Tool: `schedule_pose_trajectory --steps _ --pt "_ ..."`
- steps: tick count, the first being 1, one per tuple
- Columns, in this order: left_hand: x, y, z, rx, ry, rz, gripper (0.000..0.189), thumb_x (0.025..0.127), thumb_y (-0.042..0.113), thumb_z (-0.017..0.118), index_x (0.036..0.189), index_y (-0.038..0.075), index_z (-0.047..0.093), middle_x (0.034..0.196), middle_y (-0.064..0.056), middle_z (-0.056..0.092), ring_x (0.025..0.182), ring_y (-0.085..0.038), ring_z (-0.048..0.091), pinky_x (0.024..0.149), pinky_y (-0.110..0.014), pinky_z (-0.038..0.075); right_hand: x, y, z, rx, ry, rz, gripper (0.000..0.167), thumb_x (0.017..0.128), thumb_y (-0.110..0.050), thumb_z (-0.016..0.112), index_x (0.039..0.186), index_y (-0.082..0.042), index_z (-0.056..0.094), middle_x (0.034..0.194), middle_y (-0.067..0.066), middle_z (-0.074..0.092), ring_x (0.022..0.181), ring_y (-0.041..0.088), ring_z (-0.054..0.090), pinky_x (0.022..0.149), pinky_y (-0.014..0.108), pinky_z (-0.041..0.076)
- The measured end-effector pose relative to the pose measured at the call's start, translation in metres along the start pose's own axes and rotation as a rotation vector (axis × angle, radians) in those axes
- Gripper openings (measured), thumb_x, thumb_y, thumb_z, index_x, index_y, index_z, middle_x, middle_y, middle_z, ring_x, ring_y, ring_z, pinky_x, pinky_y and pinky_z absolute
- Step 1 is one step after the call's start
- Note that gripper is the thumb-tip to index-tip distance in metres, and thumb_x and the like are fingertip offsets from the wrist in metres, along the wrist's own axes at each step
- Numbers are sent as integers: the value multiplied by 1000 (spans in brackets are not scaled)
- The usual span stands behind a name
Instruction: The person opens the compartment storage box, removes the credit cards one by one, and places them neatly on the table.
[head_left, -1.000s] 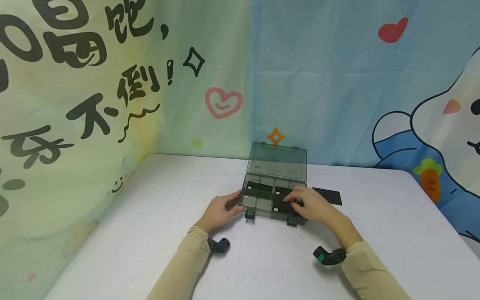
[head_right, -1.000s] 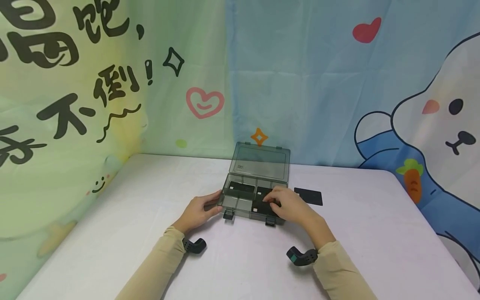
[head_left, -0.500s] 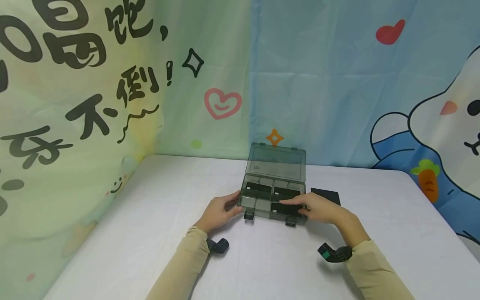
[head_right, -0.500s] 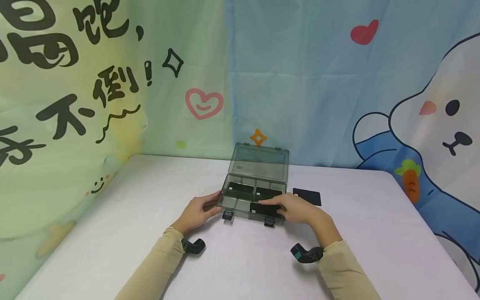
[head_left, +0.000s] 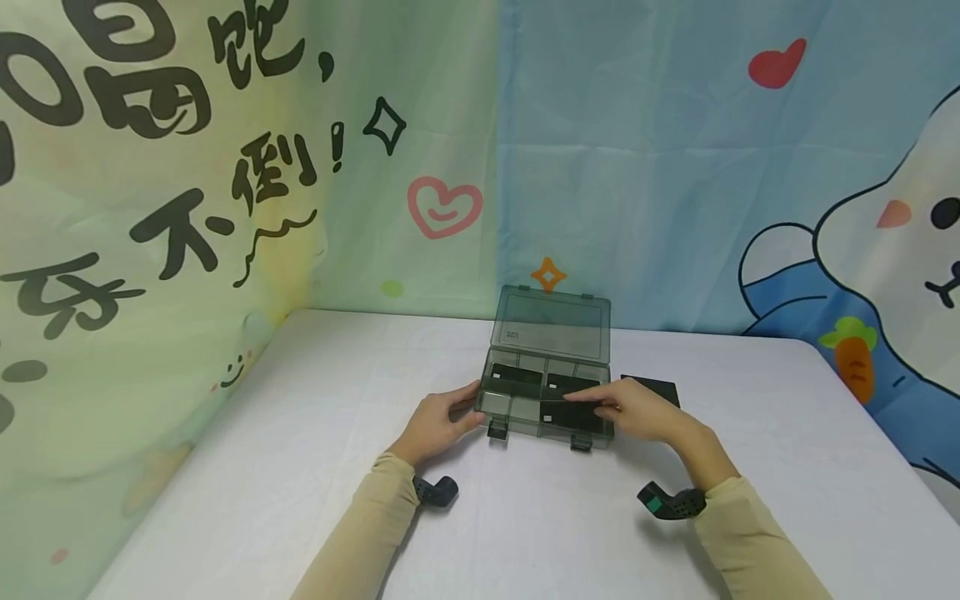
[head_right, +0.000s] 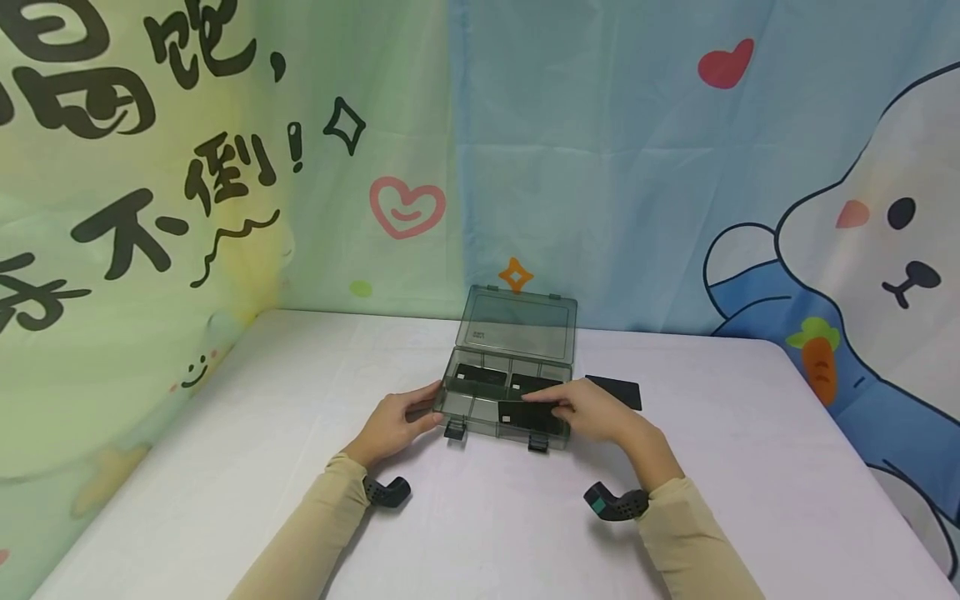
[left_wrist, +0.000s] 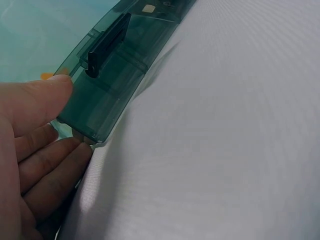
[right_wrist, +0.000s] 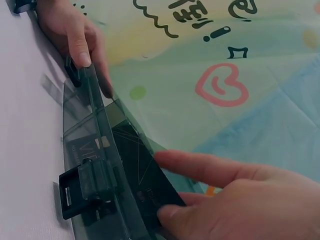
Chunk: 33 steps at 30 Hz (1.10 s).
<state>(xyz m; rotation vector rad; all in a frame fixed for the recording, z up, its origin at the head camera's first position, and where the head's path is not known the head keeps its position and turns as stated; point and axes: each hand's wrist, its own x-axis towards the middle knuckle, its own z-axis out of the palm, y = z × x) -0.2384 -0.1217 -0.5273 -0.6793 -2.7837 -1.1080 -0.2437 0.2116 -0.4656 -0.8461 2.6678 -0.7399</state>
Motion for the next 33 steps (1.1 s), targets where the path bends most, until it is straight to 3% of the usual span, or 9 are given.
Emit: schedule_pose_trajectory --steps 2,4,6,7,9,14,19,29,33 --pt "0 0 0 1 -1 -1 62 90 43 62 141 13 47 129 -6 61 122 -22 58 108 -39 41 0 1 -1 25 18 -16 45 93 -1 54 133 -21 57 70 0 58 49 7 28 48 22 33" --pt "0 -1 0 3 -2 3 61 90 44 61 141 13 46 130 -5 61 121 -22 58 108 -39 41 1 2 0 43 41 -32 42 93 -2 56 132 -18 58 97 8 69 59 9 49 54 23 43" --pt "0 -1 0 5 -4 1 62 90 44 61 141 13 46 130 -5 61 121 -22 58 108 -39 41 1 3 0 63 71 -43 40 93 -3 56 132 -14 58 125 13 63 82 17 64 65 25 50" --pt "0 -1 1 5 -4 -2 62 90 44 61 141 13 46 129 -5 61 121 -22 58 108 -39 41 2 4 0 68 89 -34 39 93 -4 57 132 -13 58 130 14 60 95 20 66 68 26 52" --pt "0 -2 1 7 -4 0 61 90 44 60 141 13 46 129 -6 62 121 -23 58 108 -40 41 2 4 1 83 119 -7 37 94 -6 57 130 -13 59 128 14 61 102 22 66 71 28 54" --pt "0 -1 1 11 0 -18 60 90 44 60 141 15 46 128 -6 62 122 -24 57 108 -40 41 3 6 0 150 146 63 33 94 -9 57 127 -11 61 127 19 60 81 12 67 66 31 56" --pt "0 0 1 11 5 -24 60 90 44 61 142 17 46 129 -5 62 123 -23 57 109 -39 40 3 9 0 234 144 96 32 95 -12 57 127 -7 61 131 24 56 82 12 69 71 33 59" --pt "0 -2 1 9 7 -23 60 90 44 60 142 17 46 129 -5 62 122 -24 57 109 -40 40 -2 21 -1 635 81 109 44 96 -23 56 135 -3 52 134 23 48 99 19 62 84 34 58" --pt "0 -2 2 2 5 -13 61 90 46 59 142 16 46 129 -6 62 121 -23 58 109 -41 40 -3 24 1 695 75 106 42 96 -21 56 134 -3 52 143 23 39 95 15 59 83 34 58"
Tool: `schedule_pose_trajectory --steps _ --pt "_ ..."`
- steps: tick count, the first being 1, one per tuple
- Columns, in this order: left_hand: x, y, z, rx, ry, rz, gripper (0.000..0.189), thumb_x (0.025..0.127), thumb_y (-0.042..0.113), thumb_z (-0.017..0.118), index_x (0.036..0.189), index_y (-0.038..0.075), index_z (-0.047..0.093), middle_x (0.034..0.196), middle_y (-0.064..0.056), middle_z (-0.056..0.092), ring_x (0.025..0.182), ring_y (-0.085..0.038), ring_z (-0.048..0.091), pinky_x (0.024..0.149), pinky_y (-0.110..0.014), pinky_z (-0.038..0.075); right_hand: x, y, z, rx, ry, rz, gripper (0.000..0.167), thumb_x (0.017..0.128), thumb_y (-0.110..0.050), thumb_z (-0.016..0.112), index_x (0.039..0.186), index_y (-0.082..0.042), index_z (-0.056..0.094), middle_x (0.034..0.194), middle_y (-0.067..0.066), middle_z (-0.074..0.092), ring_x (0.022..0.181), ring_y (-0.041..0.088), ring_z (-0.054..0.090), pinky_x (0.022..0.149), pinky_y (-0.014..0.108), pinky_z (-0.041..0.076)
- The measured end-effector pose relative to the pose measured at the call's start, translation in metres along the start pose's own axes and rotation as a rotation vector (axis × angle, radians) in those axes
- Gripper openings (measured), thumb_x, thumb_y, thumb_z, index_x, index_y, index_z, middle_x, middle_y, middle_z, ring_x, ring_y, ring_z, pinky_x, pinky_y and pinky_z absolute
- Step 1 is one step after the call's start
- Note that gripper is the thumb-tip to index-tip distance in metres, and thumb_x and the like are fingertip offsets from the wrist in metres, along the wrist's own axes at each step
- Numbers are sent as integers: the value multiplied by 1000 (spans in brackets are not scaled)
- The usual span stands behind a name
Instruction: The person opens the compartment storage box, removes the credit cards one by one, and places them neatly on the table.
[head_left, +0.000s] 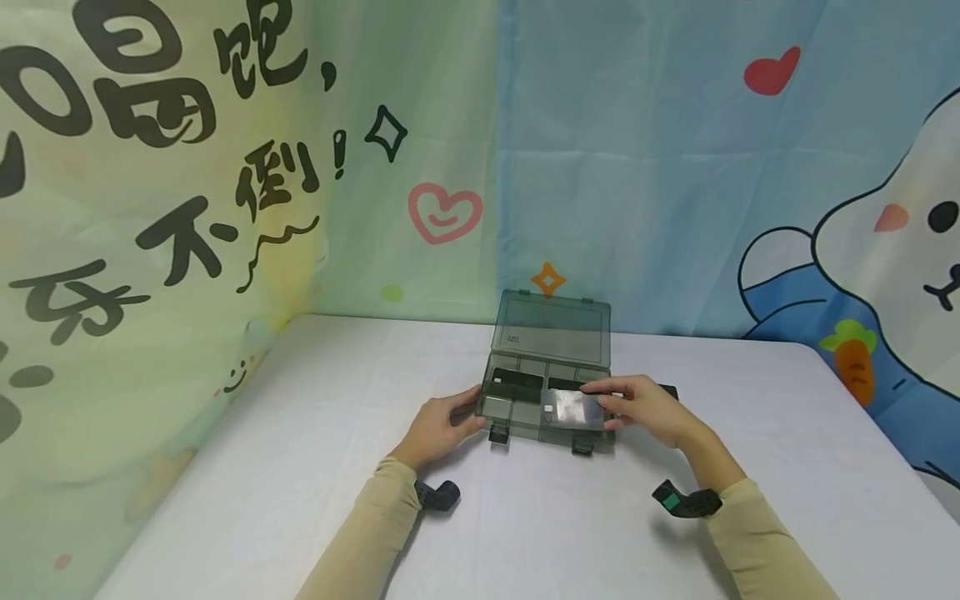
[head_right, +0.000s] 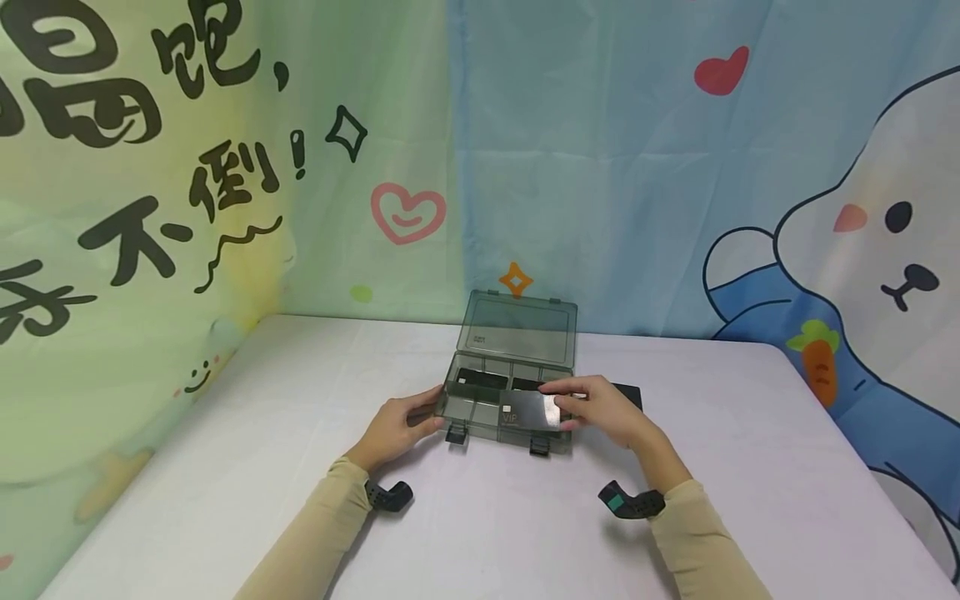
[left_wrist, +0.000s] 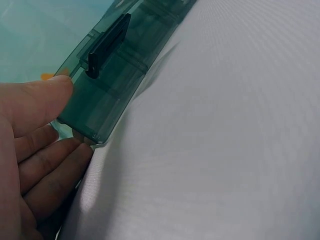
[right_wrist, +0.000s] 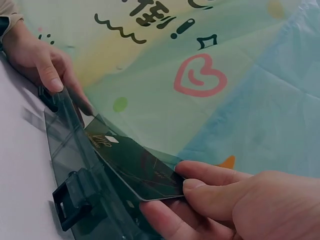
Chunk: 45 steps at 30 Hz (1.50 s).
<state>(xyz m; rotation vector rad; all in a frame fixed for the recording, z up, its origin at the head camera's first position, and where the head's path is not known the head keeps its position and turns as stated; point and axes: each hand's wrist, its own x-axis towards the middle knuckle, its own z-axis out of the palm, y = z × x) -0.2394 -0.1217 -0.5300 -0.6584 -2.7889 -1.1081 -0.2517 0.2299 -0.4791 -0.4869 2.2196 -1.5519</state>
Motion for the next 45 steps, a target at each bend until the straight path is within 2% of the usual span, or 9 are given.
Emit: schedule_pose_trajectory --steps 2,8,11,19,23,26,33,38,45 --pt "0 0 0 -1 -2 3 61 90 46 59 142 16 46 130 -6 61 121 -23 58 109 -41 40 -2 0 0 3 6 9 42 97 -21 55 134 -3 52 143 23 38 89 15 59 83 32 58" --pt "0 0 0 3 5 8 61 90 45 60 141 15 47 129 -6 62 121 -23 58 109 -40 40 -10 2 0 6 35 33 45 97 -22 55 138 -4 49 150 21 31 105 20 56 83 30 58" --pt "0 0 0 4 5 11 61 90 46 59 141 15 46 129 -6 62 121 -23 58 109 -40 40 -14 3 0 -1 55 54 46 97 -23 54 139 -5 47 152 20 28 108 17 54 84 29 57" --pt "0 -1 2 -1 10 19 62 90 49 58 141 16 47 129 -5 62 120 -22 59 108 -40 40 -23 5 -7 -56 34 56 46 97 -25 55 138 -6 49 149 22 34 100 16 58 85 28 56" --pt "0 0 2 5 7 25 63 90 49 58 142 15 46 129 -5 62 121 -22 58 108 -40 41 -28 5 -14 -125 35 23 47 98 -26 52 139 -4 48 150 25 32 108 25 61 89 30 55" --pt "0 2 1 -2 2 13 63 90 47 60 141 14 46 129 -5 61 122 -23 57 109 -40 40 -30 5 -18 -164 55 24 47 98 -27 52 138 -2 48 148 26 35 116 31 57 92 34 54" --pt "0 3 1 -3 5 -4 62 89 45 61 141 14 47 129 -5 61 124 -23 55 109 -40 39 -31 5 -20 -342 104 59 59 90 -38 64 137 -6 51 139 20 49 114 28 54 88 39 52" --pt "0 3 2 -13 6 8 62 89 45 61 141 13 47 129 -7 61 123 -23 56 109 -40 40 -33 3 -20 -407 101 21 63 85 -34 71 136 -2 51 136 21 50 114 32 55 91 48 51" --pt "0 3 1 -14 6 0 61 89 44 62 141 14 47 130 -6 61 124 -24 55 109 -40 39 -33 4 -18 -399 76 -39 66 80 -25 76 132 6 51 132 24 49 109 32 61 88 36 56"
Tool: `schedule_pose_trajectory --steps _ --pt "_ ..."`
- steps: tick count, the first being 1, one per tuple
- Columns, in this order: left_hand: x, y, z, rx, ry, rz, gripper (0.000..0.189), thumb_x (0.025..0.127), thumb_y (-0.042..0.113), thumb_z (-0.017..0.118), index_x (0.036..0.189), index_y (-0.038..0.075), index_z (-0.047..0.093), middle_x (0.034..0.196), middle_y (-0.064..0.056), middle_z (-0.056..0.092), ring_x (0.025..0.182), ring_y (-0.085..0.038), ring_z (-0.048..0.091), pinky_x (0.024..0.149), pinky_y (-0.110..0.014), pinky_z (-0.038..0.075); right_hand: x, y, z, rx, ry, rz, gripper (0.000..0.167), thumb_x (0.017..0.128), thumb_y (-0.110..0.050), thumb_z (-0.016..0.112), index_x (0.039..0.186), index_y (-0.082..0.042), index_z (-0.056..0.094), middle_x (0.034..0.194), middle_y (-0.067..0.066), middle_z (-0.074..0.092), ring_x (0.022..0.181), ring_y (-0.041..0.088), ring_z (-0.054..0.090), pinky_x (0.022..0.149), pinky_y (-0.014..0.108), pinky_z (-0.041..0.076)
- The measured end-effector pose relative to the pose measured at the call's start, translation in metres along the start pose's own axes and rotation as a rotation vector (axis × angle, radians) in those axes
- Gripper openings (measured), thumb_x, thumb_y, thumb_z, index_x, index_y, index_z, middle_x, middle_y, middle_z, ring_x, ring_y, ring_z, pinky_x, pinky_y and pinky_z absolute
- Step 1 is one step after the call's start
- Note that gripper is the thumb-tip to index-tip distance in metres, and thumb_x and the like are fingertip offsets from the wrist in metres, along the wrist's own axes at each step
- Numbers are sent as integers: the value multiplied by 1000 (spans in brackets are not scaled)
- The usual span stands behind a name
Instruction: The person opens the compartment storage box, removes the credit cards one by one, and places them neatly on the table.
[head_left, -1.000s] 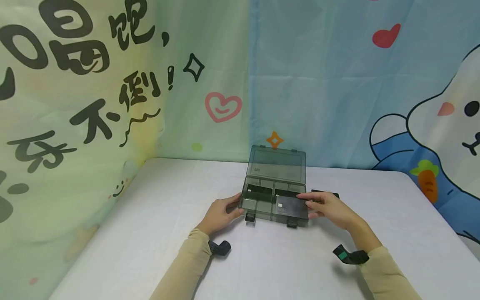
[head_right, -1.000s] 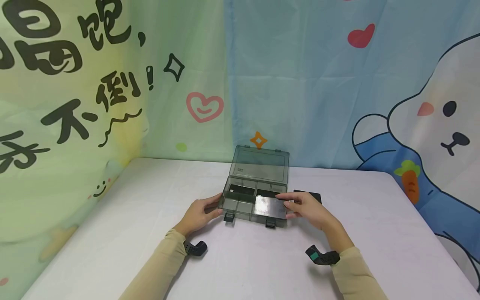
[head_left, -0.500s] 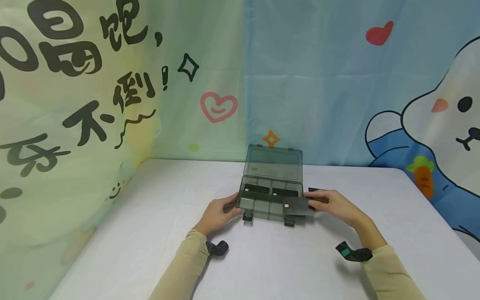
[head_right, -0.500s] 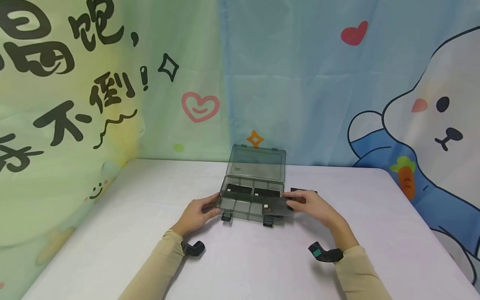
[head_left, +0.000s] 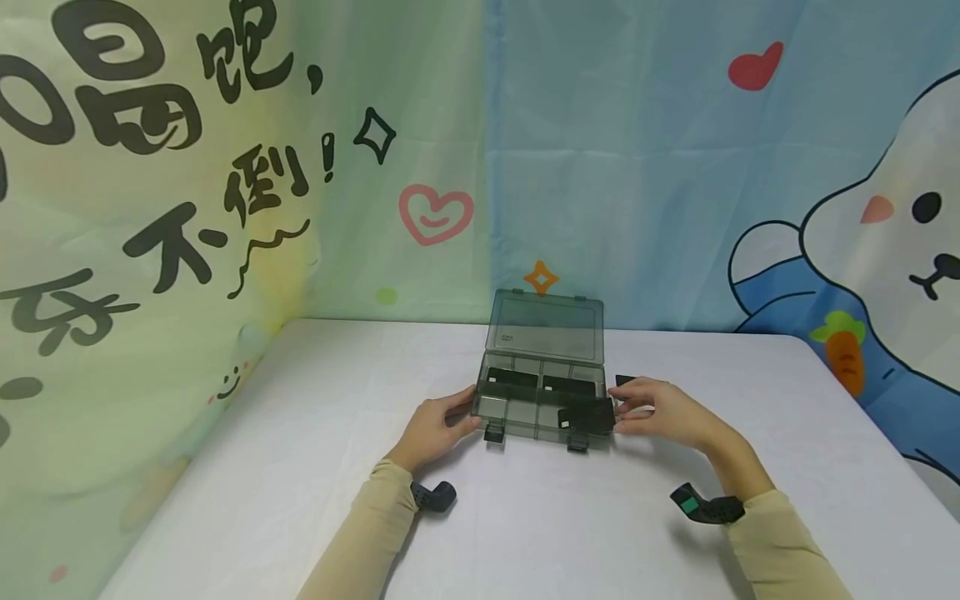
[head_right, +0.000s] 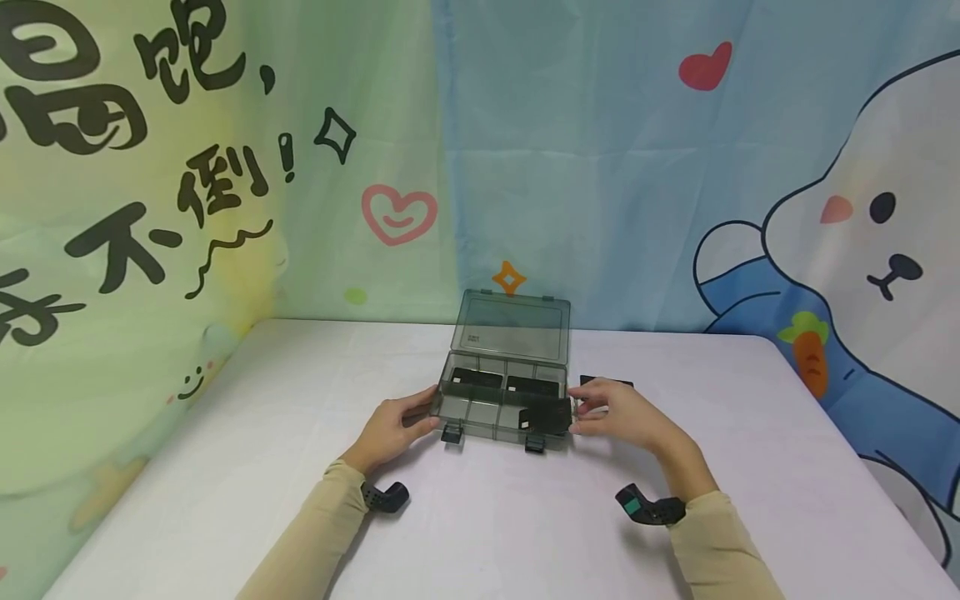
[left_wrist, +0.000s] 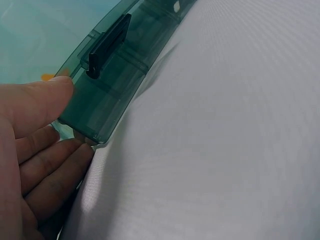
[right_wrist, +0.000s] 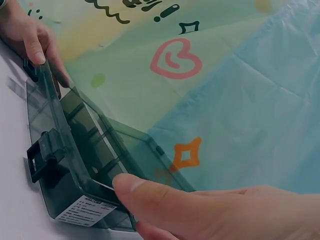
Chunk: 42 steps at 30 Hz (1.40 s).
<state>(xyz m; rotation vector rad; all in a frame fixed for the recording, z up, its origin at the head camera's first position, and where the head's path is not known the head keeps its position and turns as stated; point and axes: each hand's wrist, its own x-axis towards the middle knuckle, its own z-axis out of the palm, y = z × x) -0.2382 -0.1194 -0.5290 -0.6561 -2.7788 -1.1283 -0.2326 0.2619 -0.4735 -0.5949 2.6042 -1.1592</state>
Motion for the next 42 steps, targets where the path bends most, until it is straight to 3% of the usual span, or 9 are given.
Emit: schedule_pose_trajectory --steps 9,16,26,35,42 --pt "-1 0 -1 9 -15 7 62 90 44 61 141 12 46 131 -7 60 124 -24 56 109 -41 40 2 -12 6 -147 67 -9 65 79 -30 77 129 5 55 125 21 52 104 30 61 83 36 57" --pt "-1 2 -1 3 -10 10 61 90 43 61 141 12 47 129 -8 61 123 -25 56 109 -41 40 1 -18 10 -193 51 6 70 77 -32 78 131 5 53 127 23 51 107 34 58 84 42 57" --pt "-1 2 -2 -2 -12 22 62 90 44 61 140 11 47 129 -8 61 123 -26 56 108 -42 40 1 -22 11 -252 59 6 61 78 -35 78 124 -1 60 122 19 54 104 32 59 79 38 58" --pt "-2 -2 -3 2 0 38 61 91 44 60 141 12 47 128 -8 62 120 -25 58 107 -42 42 7 -33 9 -336 9 44 58 79 -36 76 124 -3 61 122 19 53 103 31 58 77 38 57" --pt "-1 -3 -4 8 -1 46 60 90 43 60 141 13 47 128 -7 62 118 -23 60 106 -40 42 10 -50 6 -420 -31 53 55 76 -33 78 118 -1 63 111 17 57 98 30 58 76 42 56"
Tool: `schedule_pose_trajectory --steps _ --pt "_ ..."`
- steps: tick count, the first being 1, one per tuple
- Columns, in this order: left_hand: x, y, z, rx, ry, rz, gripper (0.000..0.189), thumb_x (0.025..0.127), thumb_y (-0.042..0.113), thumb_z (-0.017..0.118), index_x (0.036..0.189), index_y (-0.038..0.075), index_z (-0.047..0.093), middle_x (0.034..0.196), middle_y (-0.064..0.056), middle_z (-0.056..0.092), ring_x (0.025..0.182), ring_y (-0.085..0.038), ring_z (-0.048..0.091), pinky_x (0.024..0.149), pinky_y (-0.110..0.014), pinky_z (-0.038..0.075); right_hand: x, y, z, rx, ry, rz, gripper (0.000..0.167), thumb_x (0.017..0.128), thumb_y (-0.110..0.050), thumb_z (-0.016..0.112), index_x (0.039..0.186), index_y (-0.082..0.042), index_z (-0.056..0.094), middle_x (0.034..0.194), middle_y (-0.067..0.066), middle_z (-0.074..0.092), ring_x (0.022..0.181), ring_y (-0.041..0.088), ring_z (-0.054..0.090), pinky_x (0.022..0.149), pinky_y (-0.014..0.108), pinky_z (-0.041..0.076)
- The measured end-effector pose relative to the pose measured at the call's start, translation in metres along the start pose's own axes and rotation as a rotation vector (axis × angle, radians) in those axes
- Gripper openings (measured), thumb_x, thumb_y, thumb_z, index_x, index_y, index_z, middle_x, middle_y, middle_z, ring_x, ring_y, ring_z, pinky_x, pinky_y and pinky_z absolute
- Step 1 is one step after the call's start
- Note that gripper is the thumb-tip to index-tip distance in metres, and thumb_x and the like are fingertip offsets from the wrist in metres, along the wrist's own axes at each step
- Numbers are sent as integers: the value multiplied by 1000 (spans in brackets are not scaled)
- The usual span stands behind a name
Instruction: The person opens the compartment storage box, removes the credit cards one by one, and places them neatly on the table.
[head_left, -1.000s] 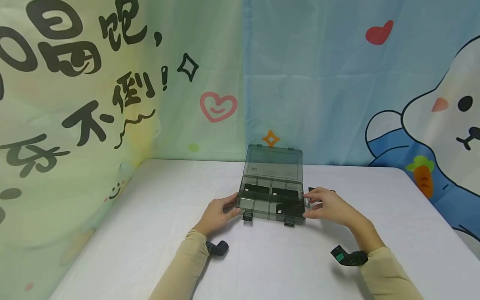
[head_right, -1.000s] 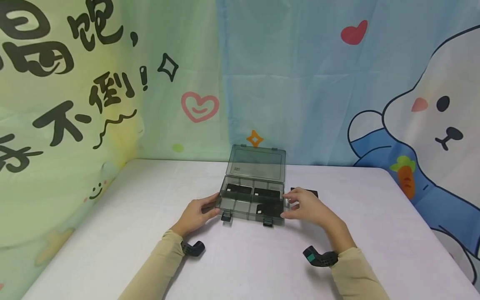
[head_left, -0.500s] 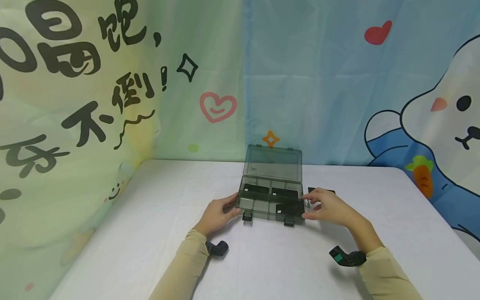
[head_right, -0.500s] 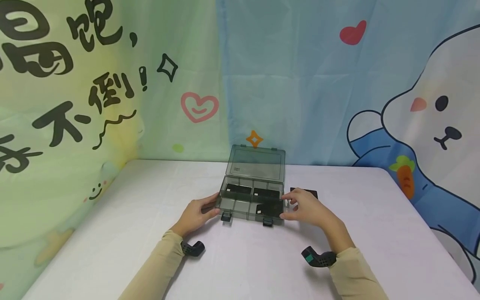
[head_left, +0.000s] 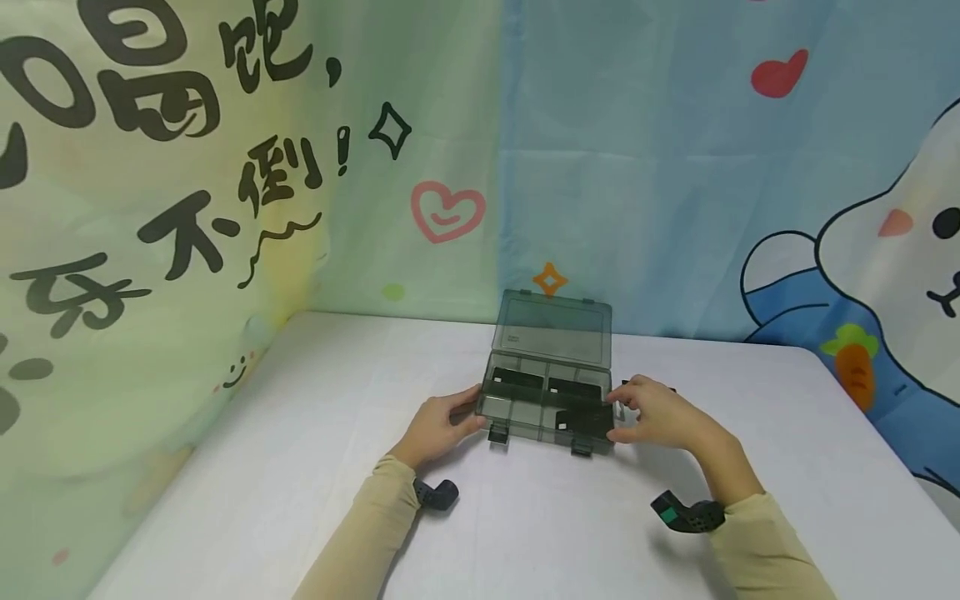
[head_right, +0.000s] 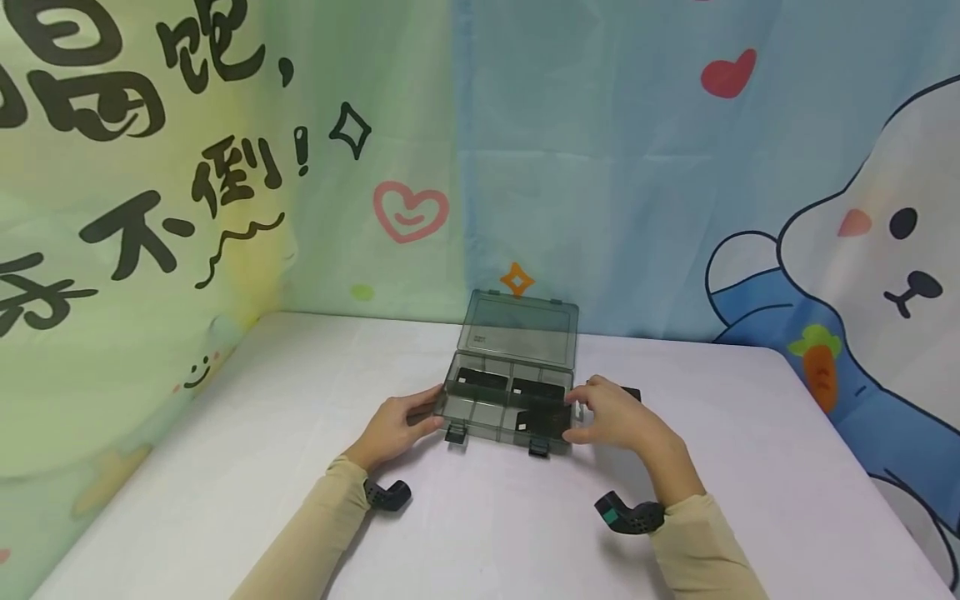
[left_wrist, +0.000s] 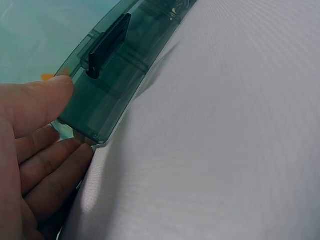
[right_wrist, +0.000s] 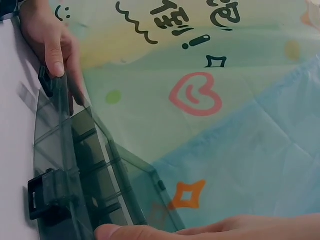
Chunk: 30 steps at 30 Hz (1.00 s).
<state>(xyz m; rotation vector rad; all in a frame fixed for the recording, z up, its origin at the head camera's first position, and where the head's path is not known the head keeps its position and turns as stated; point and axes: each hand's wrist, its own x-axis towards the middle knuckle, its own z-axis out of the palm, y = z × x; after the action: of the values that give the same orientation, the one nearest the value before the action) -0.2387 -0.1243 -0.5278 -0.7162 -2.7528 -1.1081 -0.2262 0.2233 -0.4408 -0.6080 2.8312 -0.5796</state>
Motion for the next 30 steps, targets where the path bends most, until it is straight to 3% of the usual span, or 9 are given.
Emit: schedule_pose_trajectory --steps 9,18,30 --pt "1 3 -2 9 -11 -5 60 91 41 61 141 12 46 128 -8 62 119 -24 59 107 -41 42 2 2 1 -33 10 15 48 76 -32 78 112 -5 62 111 15 57 101 29 57 85 49 52" --pt "0 5 -2 2 -14 -29 60 90 41 61 141 11 47 129 -8 62 121 -25 58 108 -41 41 4 2 2 -76 -5 45 51 76 -36 77 117 -7 64 114 14 56 100 27 58 85 50 53" --pt "0 5 -2 -18 -18 -41 61 90 42 62 141 13 47 129 -8 61 120 -24 59 109 -41 40 5 1 2 -53 12 -4 48 76 -29 78 111 -1 60 108 12 56 98 26 57 85 46 53"
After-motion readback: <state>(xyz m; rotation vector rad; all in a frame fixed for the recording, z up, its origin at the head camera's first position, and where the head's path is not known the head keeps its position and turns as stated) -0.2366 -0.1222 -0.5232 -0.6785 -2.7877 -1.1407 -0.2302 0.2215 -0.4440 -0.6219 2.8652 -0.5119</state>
